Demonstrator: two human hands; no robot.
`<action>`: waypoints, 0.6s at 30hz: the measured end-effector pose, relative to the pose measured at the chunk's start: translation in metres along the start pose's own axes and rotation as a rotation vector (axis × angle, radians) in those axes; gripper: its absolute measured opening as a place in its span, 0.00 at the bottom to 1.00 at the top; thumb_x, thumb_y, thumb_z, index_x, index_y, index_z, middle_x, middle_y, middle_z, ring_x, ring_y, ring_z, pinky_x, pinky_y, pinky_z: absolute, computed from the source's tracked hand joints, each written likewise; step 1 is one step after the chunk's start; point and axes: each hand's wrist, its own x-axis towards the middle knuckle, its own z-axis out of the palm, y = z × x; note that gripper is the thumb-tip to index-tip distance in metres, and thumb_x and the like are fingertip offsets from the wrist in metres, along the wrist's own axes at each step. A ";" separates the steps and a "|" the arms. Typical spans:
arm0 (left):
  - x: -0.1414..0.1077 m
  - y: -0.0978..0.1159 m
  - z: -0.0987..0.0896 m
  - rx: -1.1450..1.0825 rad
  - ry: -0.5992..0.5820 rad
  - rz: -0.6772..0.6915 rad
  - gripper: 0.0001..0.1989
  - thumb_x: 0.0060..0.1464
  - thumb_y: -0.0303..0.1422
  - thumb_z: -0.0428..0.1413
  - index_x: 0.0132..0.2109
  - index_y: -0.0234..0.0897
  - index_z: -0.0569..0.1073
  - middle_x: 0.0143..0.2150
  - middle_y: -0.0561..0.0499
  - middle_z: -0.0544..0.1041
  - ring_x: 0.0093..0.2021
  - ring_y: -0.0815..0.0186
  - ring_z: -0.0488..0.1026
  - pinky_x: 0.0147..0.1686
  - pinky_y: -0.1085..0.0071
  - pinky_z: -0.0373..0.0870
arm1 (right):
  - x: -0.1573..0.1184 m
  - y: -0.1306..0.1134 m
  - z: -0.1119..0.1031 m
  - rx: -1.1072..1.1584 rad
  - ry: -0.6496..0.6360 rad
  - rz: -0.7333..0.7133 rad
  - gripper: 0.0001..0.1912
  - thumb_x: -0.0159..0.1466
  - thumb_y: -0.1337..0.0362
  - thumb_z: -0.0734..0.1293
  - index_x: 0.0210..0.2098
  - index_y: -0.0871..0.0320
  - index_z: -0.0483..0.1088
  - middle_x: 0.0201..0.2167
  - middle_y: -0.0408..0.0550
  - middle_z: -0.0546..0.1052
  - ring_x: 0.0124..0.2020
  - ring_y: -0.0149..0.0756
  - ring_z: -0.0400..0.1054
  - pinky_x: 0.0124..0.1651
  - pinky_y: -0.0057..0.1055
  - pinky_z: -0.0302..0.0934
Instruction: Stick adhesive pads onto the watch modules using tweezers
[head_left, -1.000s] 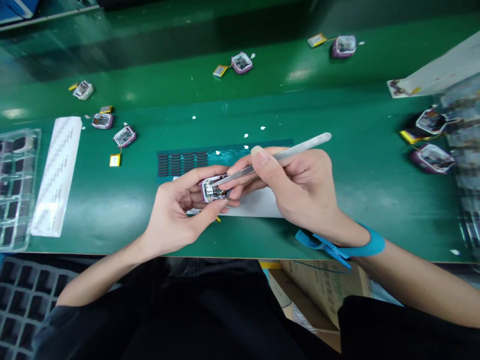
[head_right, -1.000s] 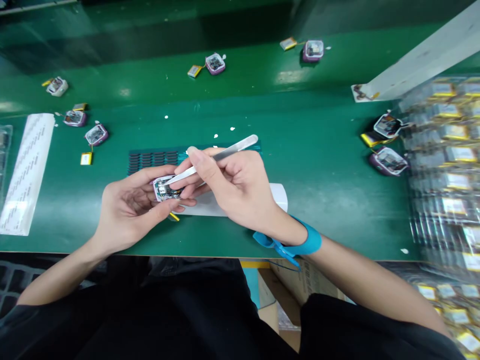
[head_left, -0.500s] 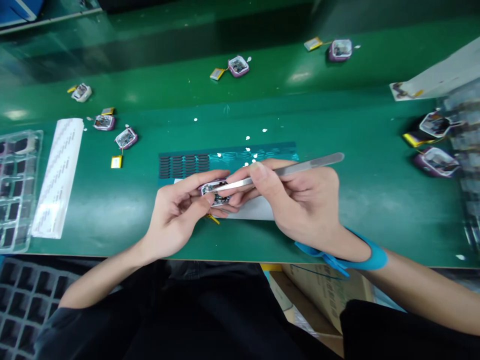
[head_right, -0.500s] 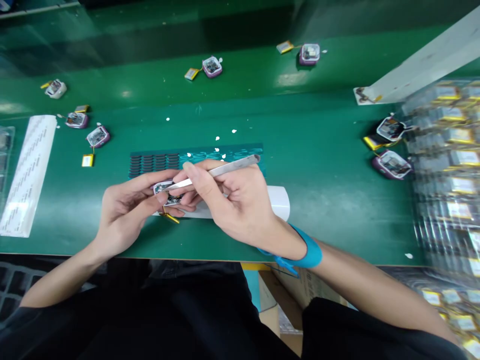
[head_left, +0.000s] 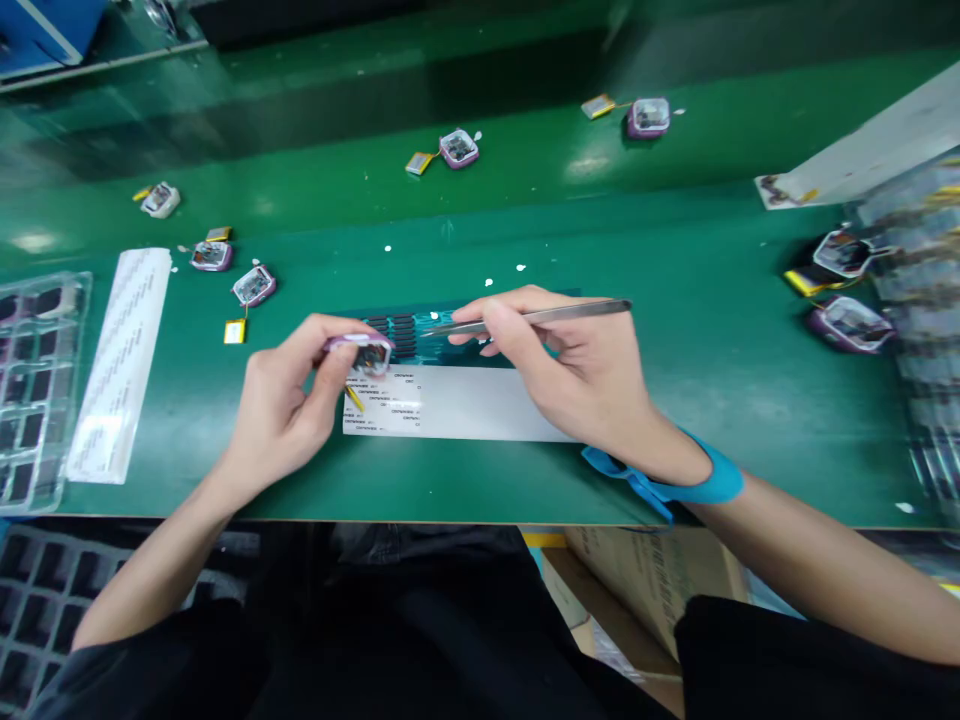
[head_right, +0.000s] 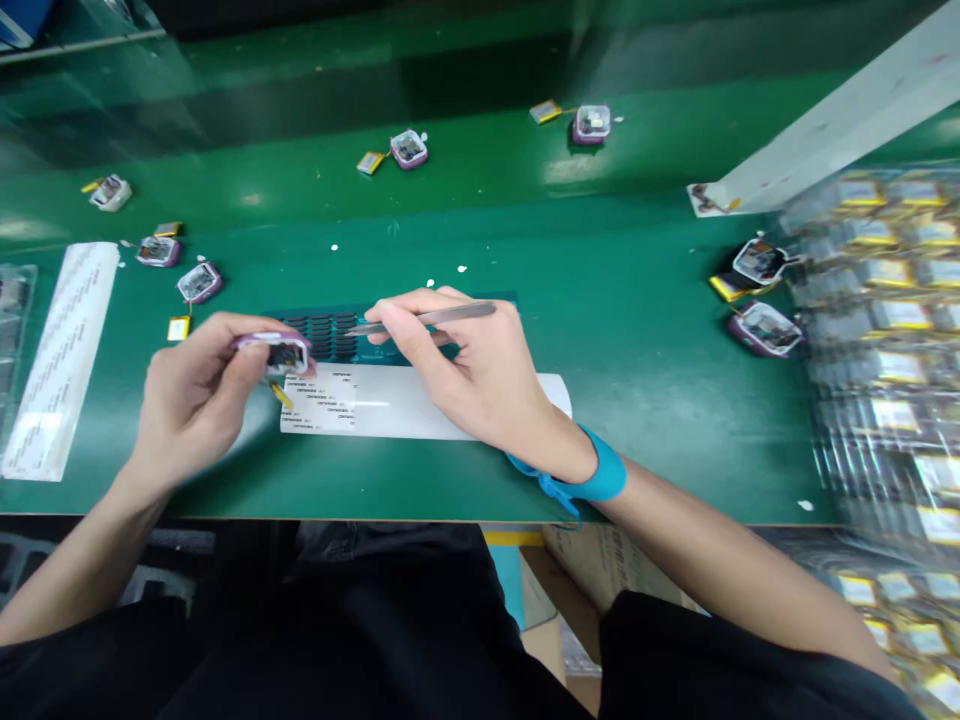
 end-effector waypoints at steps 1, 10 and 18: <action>0.002 -0.008 -0.003 0.102 0.031 0.048 0.11 0.71 0.38 0.51 0.50 0.40 0.75 0.47 0.48 0.84 0.49 0.57 0.81 0.52 0.60 0.78 | 0.002 0.002 0.000 -0.038 -0.037 -0.008 0.16 0.73 0.49 0.65 0.40 0.48 0.82 0.40 0.46 0.83 0.41 0.42 0.77 0.45 0.40 0.71; 0.001 -0.037 0.009 0.153 -0.098 0.186 0.09 0.70 0.29 0.47 0.54 0.38 0.68 0.58 0.42 0.80 0.66 0.56 0.71 0.62 0.50 0.71 | 0.013 0.016 -0.002 -0.188 -0.103 -0.086 0.15 0.74 0.57 0.63 0.41 0.51 0.82 0.48 0.46 0.83 0.44 0.43 0.77 0.41 0.41 0.70; 0.004 -0.036 0.019 0.325 -0.116 0.310 0.10 0.70 0.27 0.47 0.53 0.40 0.69 0.59 0.47 0.80 0.64 0.54 0.72 0.63 0.49 0.63 | 0.022 0.030 -0.002 -0.216 -0.160 -0.057 0.14 0.74 0.58 0.64 0.43 0.51 0.82 0.49 0.46 0.83 0.42 0.41 0.78 0.44 0.39 0.71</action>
